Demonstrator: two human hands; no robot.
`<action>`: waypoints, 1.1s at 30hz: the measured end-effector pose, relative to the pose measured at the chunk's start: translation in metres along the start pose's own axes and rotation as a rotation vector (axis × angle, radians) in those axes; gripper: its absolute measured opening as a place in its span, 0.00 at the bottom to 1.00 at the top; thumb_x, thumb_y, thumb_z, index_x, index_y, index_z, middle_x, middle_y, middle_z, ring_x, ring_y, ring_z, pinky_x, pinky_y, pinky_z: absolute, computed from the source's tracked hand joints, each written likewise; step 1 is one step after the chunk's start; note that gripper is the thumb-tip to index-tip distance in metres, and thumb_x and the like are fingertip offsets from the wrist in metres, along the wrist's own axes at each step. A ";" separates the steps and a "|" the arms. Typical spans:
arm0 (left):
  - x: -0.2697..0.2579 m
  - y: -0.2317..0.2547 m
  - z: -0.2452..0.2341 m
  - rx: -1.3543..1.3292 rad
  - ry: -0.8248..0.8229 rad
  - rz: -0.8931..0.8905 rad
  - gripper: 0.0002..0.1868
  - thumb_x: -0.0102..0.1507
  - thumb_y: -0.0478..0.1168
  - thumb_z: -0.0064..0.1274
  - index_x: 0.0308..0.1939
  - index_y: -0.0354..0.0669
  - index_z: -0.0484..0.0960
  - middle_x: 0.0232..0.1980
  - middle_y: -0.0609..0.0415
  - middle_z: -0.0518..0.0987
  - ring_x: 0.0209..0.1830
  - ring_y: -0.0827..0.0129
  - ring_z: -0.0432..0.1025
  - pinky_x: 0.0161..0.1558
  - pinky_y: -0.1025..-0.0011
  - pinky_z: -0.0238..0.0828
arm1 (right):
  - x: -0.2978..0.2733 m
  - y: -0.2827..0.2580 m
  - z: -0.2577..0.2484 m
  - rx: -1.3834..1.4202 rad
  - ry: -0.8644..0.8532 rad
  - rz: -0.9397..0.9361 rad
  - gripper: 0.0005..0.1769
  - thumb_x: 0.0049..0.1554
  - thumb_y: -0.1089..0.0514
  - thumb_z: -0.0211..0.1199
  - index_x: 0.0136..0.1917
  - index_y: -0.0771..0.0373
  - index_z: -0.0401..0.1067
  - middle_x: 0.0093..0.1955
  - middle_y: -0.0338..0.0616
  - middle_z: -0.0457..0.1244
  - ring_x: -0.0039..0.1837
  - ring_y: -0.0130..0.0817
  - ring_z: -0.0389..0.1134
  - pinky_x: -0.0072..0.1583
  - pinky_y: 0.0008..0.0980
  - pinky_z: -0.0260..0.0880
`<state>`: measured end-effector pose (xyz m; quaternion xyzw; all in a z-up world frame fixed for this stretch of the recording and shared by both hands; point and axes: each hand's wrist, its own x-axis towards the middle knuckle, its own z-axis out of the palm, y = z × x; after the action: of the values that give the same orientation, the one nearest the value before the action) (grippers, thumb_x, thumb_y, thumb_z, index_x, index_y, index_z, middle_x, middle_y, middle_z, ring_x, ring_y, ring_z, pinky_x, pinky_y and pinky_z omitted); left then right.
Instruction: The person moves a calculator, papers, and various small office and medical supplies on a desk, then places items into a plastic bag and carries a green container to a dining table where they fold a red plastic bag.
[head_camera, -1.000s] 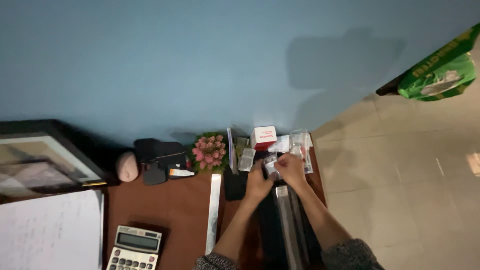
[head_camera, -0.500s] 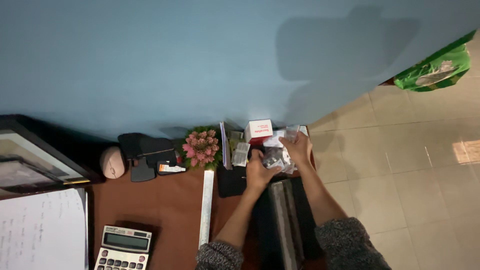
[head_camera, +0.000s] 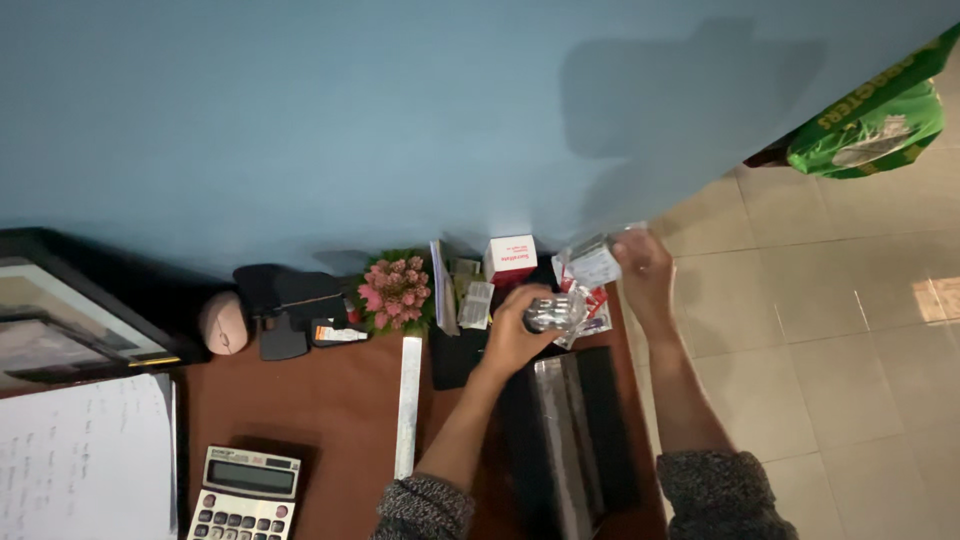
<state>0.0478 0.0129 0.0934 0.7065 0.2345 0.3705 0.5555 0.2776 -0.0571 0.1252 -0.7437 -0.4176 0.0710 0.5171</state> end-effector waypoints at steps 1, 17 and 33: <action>0.004 0.005 0.000 -0.025 -0.018 0.081 0.29 0.45 0.31 0.71 0.50 0.41 0.81 0.63 0.43 0.77 0.66 0.49 0.71 0.64 0.57 0.69 | 0.000 -0.010 -0.003 -0.001 0.003 0.001 0.08 0.61 0.62 0.63 0.54 0.66 0.76 0.50 0.42 0.70 0.53 0.29 0.70 0.54 0.30 0.71; -0.008 0.004 -0.019 0.106 -0.016 0.076 0.29 0.45 0.41 0.77 0.46 0.45 0.80 0.62 0.45 0.74 0.65 0.48 0.70 0.64 0.57 0.69 | -0.052 0.105 0.023 -0.299 -0.187 0.371 0.35 0.48 0.48 0.78 0.60 0.70 0.70 0.53 0.56 0.67 0.58 0.53 0.66 0.58 0.48 0.68; 0.030 0.006 0.009 0.238 -0.218 0.166 0.37 0.46 0.41 0.77 0.57 0.45 0.77 0.69 0.40 0.69 0.71 0.42 0.65 0.68 0.55 0.66 | -0.082 0.068 -0.021 0.761 -0.377 0.397 0.41 0.57 0.51 0.68 0.78 0.65 0.56 0.76 0.46 0.58 0.79 0.37 0.58 0.72 0.41 0.66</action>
<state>0.0732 0.0284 0.1059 0.8200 0.1560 0.3060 0.4577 0.2733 -0.1366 0.0518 -0.5407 -0.2982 0.4508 0.6446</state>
